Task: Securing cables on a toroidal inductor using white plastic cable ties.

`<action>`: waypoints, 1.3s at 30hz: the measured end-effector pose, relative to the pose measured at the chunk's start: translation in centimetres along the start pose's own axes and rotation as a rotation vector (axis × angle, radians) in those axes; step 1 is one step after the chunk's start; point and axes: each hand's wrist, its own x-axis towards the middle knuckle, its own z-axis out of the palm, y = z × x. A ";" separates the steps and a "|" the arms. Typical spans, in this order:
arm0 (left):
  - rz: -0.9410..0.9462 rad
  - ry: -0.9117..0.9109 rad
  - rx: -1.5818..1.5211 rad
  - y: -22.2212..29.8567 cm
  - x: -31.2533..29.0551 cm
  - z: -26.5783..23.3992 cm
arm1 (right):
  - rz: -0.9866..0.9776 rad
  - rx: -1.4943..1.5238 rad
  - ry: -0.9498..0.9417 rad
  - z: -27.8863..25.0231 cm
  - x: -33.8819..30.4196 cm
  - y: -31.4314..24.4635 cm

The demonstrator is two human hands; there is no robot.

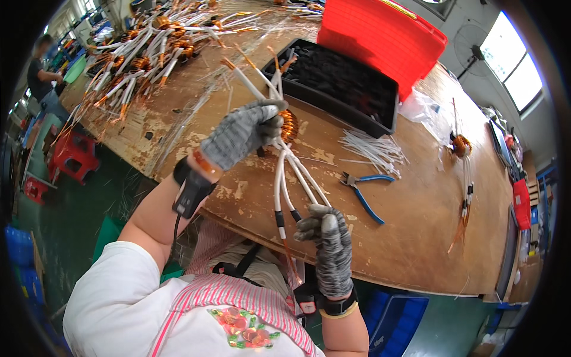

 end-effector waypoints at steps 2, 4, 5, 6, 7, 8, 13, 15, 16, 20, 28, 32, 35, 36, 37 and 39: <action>0.153 -0.017 0.291 0.2 -2.4 1.2 | -0.001 0.159 0.082 -1.4 -0.1 -0.3; 0.431 -0.095 0.848 -0.5 -4.7 2.4 | -0.048 0.254 0.142 -4.0 -0.1 -1.2; 0.556 -0.150 1.124 -0.9 -6.0 2.5 | -0.090 0.368 0.143 -5.6 0.0 -1.6; 0.559 -0.169 1.100 -1.4 -6.9 2.0 | -0.125 0.381 0.060 -7.4 -0.1 -2.1; 0.595 -0.295 1.243 -1.9 -7.7 1.3 | -0.131 0.369 0.078 -8.1 -0.5 -2.5; 0.631 -0.420 1.386 -2.4 -8.1 1.0 | -0.210 -0.020 0.252 -8.7 -0.9 -2.7; 0.588 -0.380 1.569 -3.4 -8.6 0.1 | -0.215 -0.838 0.350 -11.2 -2.3 -2.3; 0.430 -0.151 1.403 -4.0 -8.3 -0.3 | -0.141 -0.728 0.322 -10.4 -2.5 -2.2; 0.160 -0.044 1.260 -3.8 -8.4 0.1 | -0.127 -0.782 0.287 -9.9 -2.4 -2.0; -0.183 0.073 0.646 -4.3 -8.2 -1.4 | -0.100 -0.895 0.123 -7.5 -1.9 -1.6; -0.596 -0.099 0.365 -4.0 -6.9 -1.3 | -0.018 -0.991 -0.241 -4.7 -1.5 -1.3; -0.571 -0.151 0.547 -4.4 -6.4 -0.6 | -0.089 -1.115 -0.341 -3.6 -1.2 -1.7; -0.563 -0.172 0.470 -4.3 -6.6 -1.7 | -0.132 -1.152 -0.359 -3.9 -1.0 -2.0; -0.554 -0.199 0.423 -4.3 -6.7 -2.3 | -0.051 -1.018 -0.287 -4.2 -0.9 -2.2; -0.550 -0.194 0.423 -4.2 -7.0 -2.6 | 0.028 -0.882 -0.217 -4.6 -0.8 -2.4; -0.534 -0.175 0.339 -4.1 -7.6 -2.7 | 0.046 -0.856 -0.185 -6.3 0.0 -2.5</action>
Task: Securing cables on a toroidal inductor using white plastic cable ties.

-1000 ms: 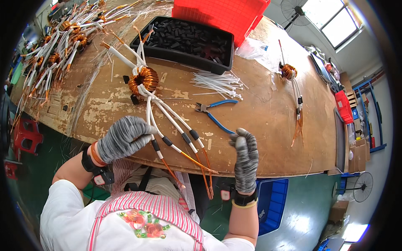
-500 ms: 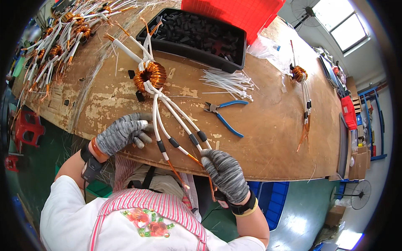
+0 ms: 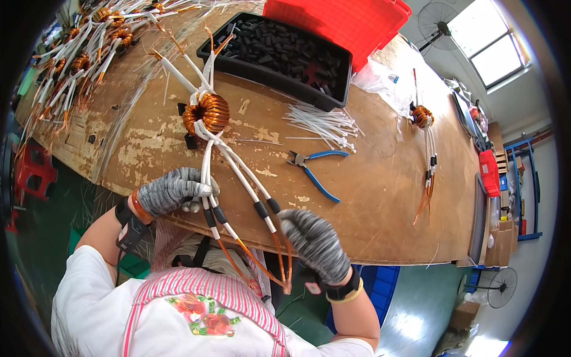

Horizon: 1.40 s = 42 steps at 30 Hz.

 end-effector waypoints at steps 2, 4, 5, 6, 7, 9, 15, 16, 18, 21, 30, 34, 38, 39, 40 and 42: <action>-0.013 0.031 0.000 -0.2 -0.2 0.4 | 0.082 0.191 0.110 -1.5 1.1 0.7; 0.001 0.038 0.053 -0.2 0.2 0.8 | 0.019 0.110 0.120 -2.9 2.8 2.3; 0.000 0.048 0.050 -0.1 0.3 1.1 | 0.001 0.093 0.158 -3.5 3.5 2.8; -0.007 0.068 0.093 0.0 0.2 1.4 | -0.019 0.077 0.191 -3.9 4.3 3.1; -0.017 0.089 0.135 0.1 0.3 1.6 | -0.009 0.060 0.192 -4.2 4.7 2.5; -0.025 0.123 0.158 0.1 0.3 1.9 | -0.044 0.088 0.173 -4.5 5.2 2.6; -0.027 0.162 0.144 -0.2 0.0 2.3 | -0.009 0.251 -0.022 -2.6 3.7 0.7; -0.005 0.162 0.120 -0.7 0.0 2.3 | 0.010 0.230 -0.054 -2.1 3.3 0.7; -0.051 0.239 0.171 -0.6 -0.8 2.6 | -0.009 0.306 -0.115 -0.7 2.9 0.6; -0.018 0.296 0.189 -2.1 -2.1 3.1 | -0.078 0.307 -0.174 0.8 2.5 0.8; 0.078 0.271 0.188 -4.0 -1.9 4.4 | -0.312 -0.224 -0.141 4.1 5.0 -1.8; 0.057 0.301 0.216 -3.6 -2.0 4.4 | -0.374 -0.414 -0.114 5.3 5.3 -2.1; 0.132 0.293 0.150 -4.0 -2.0 4.2 | -0.315 -0.353 -0.080 5.8 5.2 -1.6; 0.140 0.283 0.149 -3.9 -2.1 4.1 | -0.237 -0.282 -0.072 6.0 5.1 -1.6; 0.118 0.281 0.159 -3.8 -2.0 4.0 | -0.159 -0.210 -0.064 6.2 5.0 -1.5; 0.099 0.268 0.168 -3.6 -2.0 3.8 | -0.117 -0.247 -0.049 6.3 5.2 -1.2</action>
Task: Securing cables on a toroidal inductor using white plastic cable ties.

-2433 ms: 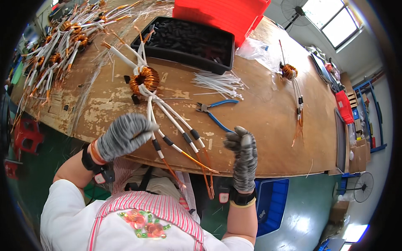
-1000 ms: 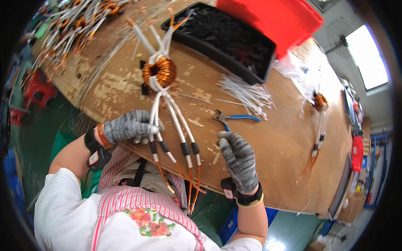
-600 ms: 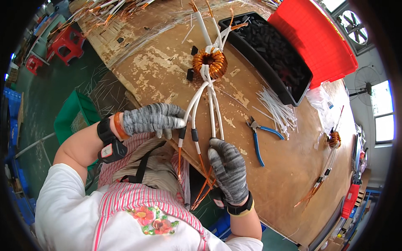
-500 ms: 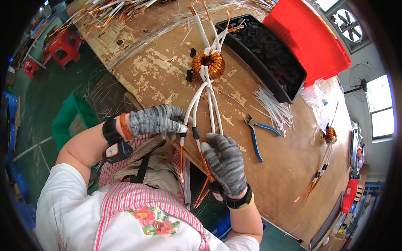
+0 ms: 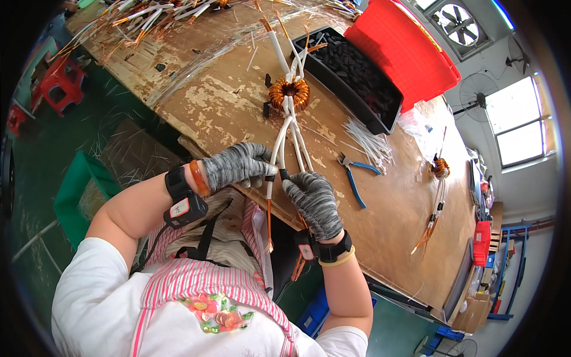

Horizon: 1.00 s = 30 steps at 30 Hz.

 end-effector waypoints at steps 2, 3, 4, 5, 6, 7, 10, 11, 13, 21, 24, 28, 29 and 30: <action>0.002 -0.050 -0.050 0.0 0.2 -0.2 | 0.011 0.119 -0.009 0.0 -0.3 0.3; -0.010 -0.020 -0.068 0.2 0.1 -0.3 | 0.016 0.117 -0.005 -0.1 -0.5 -0.1; -0.010 -0.027 -0.068 0.5 0.1 -0.5 | 0.038 0.224 0.038 -0.3 -1.0 -0.9; -0.044 -0.072 -0.090 0.9 0.1 -0.9 | 0.059 0.332 0.081 -0.4 -1.4 -1.3; -0.077 -0.114 -0.113 1.3 0.0 -1.1 | 0.061 0.330 0.081 -0.7 -1.9 -1.1; -0.075 -0.103 -0.130 1.6 -0.1 -1.0 | 0.071 0.306 0.089 -1.2 -2.5 -0.8; -0.102 -0.173 -0.006 1.6 0.9 -0.7 | 0.112 0.302 0.082 -1.8 -3.9 -0.1; -0.052 -0.190 0.007 1.6 0.9 -0.7 | 0.127 0.326 0.045 -1.6 -4.2 -0.3; -0.074 -0.170 0.062 1.2 1.8 -0.6 | 0.132 0.200 -0.022 -1.1 -4.8 0.0; -0.003 -0.207 0.105 1.3 1.0 -1.2 | 0.340 0.743 -0.236 1.2 -4.9 -1.9; 0.063 -0.217 0.095 1.0 0.9 -1.3 | 0.365 0.784 -0.187 2.1 -5.1 -2.2; 0.043 -0.194 0.158 2.2 0.3 -1.1 | 0.369 0.804 -0.171 1.8 -5.1 -1.6; 0.061 -0.186 0.151 2.3 0.4 -1.1 | 0.339 0.773 -0.203 1.6 -4.9 -1.5; 0.061 -0.187 0.153 2.1 0.5 -1.1 | 0.308 0.742 -0.235 1.4 -4.8 -1.5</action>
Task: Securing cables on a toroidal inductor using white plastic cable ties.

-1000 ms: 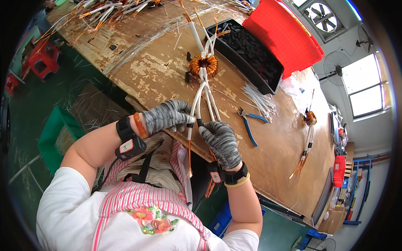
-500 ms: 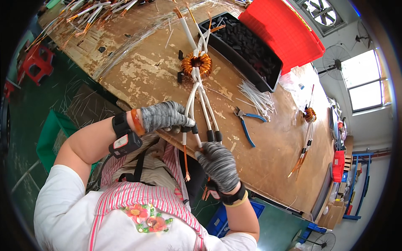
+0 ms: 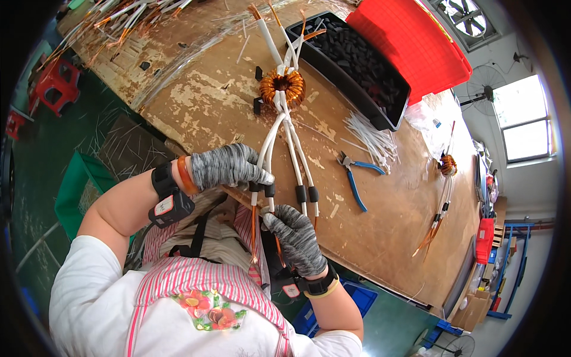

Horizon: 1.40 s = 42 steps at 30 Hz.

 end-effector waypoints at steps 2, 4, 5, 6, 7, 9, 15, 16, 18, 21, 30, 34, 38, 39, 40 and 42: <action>-0.081 0.032 -0.012 -0.5 0.5 0.1 | 0.010 -0.002 -0.012 -0.2 0.2 -0.2; -0.061 0.024 -0.040 -0.9 0.7 0.1 | 0.020 -0.005 -0.024 0.0 0.2 -0.3; -0.043 0.017 -0.070 -1.0 0.7 0.2 | -0.021 -0.007 0.016 0.3 0.2 -0.4; -0.043 0.020 -0.069 -1.2 0.8 0.3 | -0.059 -0.008 0.054 0.5 0.2 -0.5; -0.044 0.055 -0.027 -1.4 0.8 0.4 | -0.060 -0.008 0.051 0.5 0.2 -0.6; -0.047 0.089 0.014 -1.3 0.8 0.4 | -0.096 -0.163 0.120 0.5 0.5 -0.8; -0.150 0.026 -0.048 -1.3 0.6 0.1 | -0.069 -0.225 0.162 -0.2 1.9 -0.8; -0.104 -0.021 -0.171 -1.8 0.4 0.0 | -0.067 -0.223 0.159 -0.2 2.0 -0.7; -0.061 -0.069 -0.296 -2.6 0.2 -0.3 | -0.068 -0.188 0.178 -0.1 2.1 -0.5; -0.004 -0.042 -0.243 -3.2 0.1 -0.5 | -0.053 -0.159 0.182 0.2 2.1 -0.8; -0.030 0.059 -0.225 -1.9 -0.1 -0.1 | -0.062 -0.133 0.210 0.5 2.2 -1.0; -0.079 0.039 -0.154 -0.8 -1.0 -0.1 | -0.127 -0.207 0.227 -0.9 1.3 -1.5; 0.182 0.472 0.245 -2.7 -1.8 -2.2 | -0.270 -0.280 0.522 -7.1 0.2 -5.5; 0.162 0.572 0.310 -1.7 -1.6 -2.3 | -0.293 -0.311 0.602 -9.8 0.4 -6.0; 0.170 0.567 0.307 -1.6 -1.4 -2.4 | -0.321 -0.343 0.672 -12.6 1.1 -6.1; 0.237 0.706 0.213 -2.4 -0.8 -2.7 | -0.407 -0.619 0.680 -18.6 3.5 -5.3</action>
